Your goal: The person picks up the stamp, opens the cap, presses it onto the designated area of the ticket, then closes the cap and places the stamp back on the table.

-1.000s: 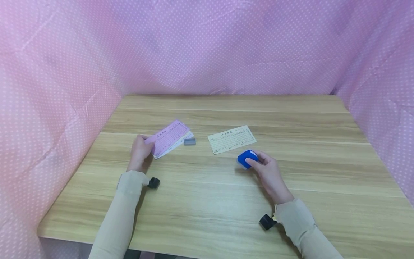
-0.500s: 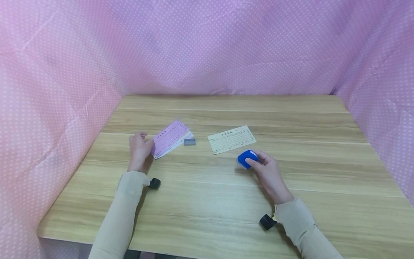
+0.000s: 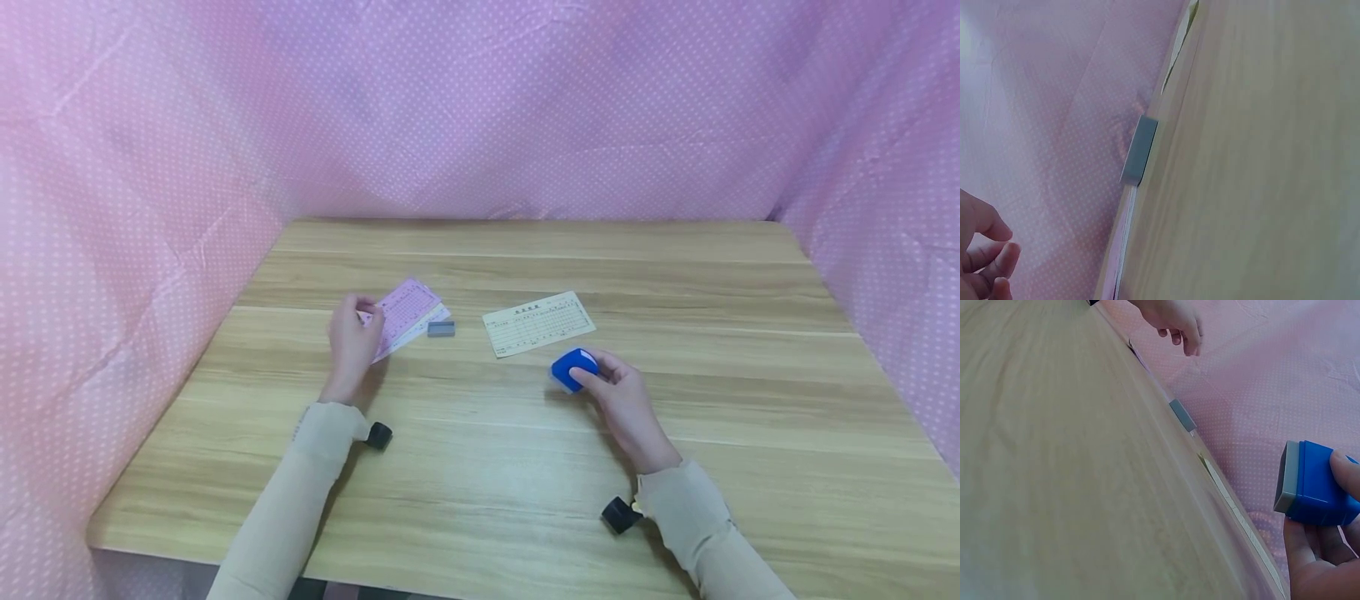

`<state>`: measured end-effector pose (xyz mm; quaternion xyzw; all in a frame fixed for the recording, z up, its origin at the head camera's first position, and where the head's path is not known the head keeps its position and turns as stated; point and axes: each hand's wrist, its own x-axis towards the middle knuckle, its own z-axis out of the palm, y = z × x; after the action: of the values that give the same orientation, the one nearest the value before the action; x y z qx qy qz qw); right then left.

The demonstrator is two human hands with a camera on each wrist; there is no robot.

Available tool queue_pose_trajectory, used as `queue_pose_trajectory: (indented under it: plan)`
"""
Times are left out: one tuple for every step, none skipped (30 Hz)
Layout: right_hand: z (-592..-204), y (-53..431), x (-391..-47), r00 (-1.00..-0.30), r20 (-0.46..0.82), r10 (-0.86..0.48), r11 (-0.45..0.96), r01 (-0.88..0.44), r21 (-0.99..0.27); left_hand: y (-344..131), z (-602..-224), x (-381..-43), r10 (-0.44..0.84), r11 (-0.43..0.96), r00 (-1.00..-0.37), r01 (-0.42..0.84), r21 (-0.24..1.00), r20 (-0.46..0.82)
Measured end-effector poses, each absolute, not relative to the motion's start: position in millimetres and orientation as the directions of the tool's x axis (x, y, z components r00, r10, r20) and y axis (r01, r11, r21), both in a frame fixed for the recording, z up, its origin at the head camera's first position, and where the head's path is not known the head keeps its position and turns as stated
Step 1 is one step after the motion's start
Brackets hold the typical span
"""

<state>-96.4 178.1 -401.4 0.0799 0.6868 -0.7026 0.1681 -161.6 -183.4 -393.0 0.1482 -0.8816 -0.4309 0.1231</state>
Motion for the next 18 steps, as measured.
queue_pose_trajectory:
  plan:
    - [-401.5, 178.1, -96.3, -0.930, -0.345, -0.125, 0.003, 0.347, -0.938, -181.4, -393.0, -161.2, -0.358, 0.582, -0.929, -0.146, 0.800, 0.091]
    - [-401.6, 178.0, -96.3, -0.929, -0.348, -0.122, 0.006, 0.350, -0.937, -179.5, -393.3, -161.1, -0.348, 0.584, -0.933, -0.136, 0.801, 0.096]
    - [-401.7, 177.9, -96.4, -0.929, -0.349, -0.121, 0.010, 0.351, -0.936, -178.0, -393.8, -161.1, -0.335, 0.589, -0.937, -0.122, 0.799, 0.104]
    - [-402.0, 178.0, -96.4, -0.929, -0.349, -0.120, 0.012, 0.350, -0.937, -176.6, -394.4, -161.3, -0.323, 0.592, -0.940, -0.109, 0.799, 0.111]
    - [-402.1, 178.0, -96.4, -0.929, -0.349, -0.119, 0.012, 0.350, -0.937, -175.2, -394.9, -161.5, -0.311, 0.595, -0.943, -0.095, 0.798, 0.120]
    - [-402.1, 178.1, -96.3, -0.930, -0.348, -0.118, 0.011, 0.349, -0.937, -174.0, -395.4, -161.6, -0.298, 0.600, -0.946, -0.080, 0.796, 0.130]
    - [-402.1, 178.1, -96.2, -0.931, -0.346, -0.117, 0.010, 0.348, -0.938, -172.6, -395.6, -161.5, -0.289, 0.600, -0.948, -0.069, 0.797, 0.136]
    - [-402.1, 178.0, -96.1, -0.931, -0.346, -0.117, 0.011, 0.347, -0.938, -171.2, -395.8, -161.4, -0.279, 0.600, -0.950, -0.057, 0.798, 0.142]
    - [-402.1, 177.9, -96.1, -0.932, -0.344, -0.116, 0.010, 0.345, -0.939, -169.8, -396.0, -161.1, -0.269, 0.597, -0.952, -0.047, 0.801, 0.145]
    - [-402.1, 177.8, -96.2, -0.932, -0.343, -0.115, 0.010, 0.344, -0.939, -168.3, -396.0, -161.0, -0.259, 0.597, -0.955, -0.039, 0.801, 0.147]
    - [-401.9, 177.5, -96.1, -0.932, -0.343, -0.115, 0.011, 0.344, -0.939, -166.6, -396.0, -160.8, -0.251, 0.598, -0.956, -0.030, 0.801, 0.152]
    - [-401.7, 177.3, -96.1, -0.932, -0.344, -0.114, 0.016, 0.344, -0.939, -164.9, -396.3, -160.7, -0.243, 0.600, -0.958, -0.025, 0.799, 0.153]
    - [-401.7, 177.0, -96.1, -0.931, -0.346, -0.113, 0.021, 0.346, -0.938, -163.1, -396.4, -160.5, -0.236, 0.601, -0.960, -0.021, 0.799, 0.152]
    - [-401.6, 176.8, -96.1, -0.931, -0.348, -0.112, 0.026, 0.347, -0.938, -161.3, -396.6, -160.6, -0.228, 0.602, -0.962, -0.018, 0.798, 0.151]
    - [-401.6, 176.6, -96.1, -0.931, -0.349, -0.111, 0.028, 0.348, -0.937, -159.6, -397.0, -160.8, -0.221, 0.605, -0.963, -0.014, 0.796, 0.152]
    - [-401.6, 176.4, -96.1, -0.930, -0.350, -0.111, 0.033, 0.348, -0.937, -157.8, -397.2, -161.0, -0.215, 0.602, -0.965, -0.010, 0.798, 0.150]
    - [-401.6, 176.2, -96.0, -0.930, -0.351, -0.110, 0.032, 0.349, -0.936, -156.1, -397.4, -161.1, -0.208, 0.599, -0.966, -0.003, 0.801, 0.152]
    - [-401.8, 176.2, -96.1, -0.930, -0.351, -0.110, 0.031, 0.349, -0.936, -154.5, -397.5, -161.0, -0.200, 0.595, -0.968, 0.003, 0.804, 0.151]
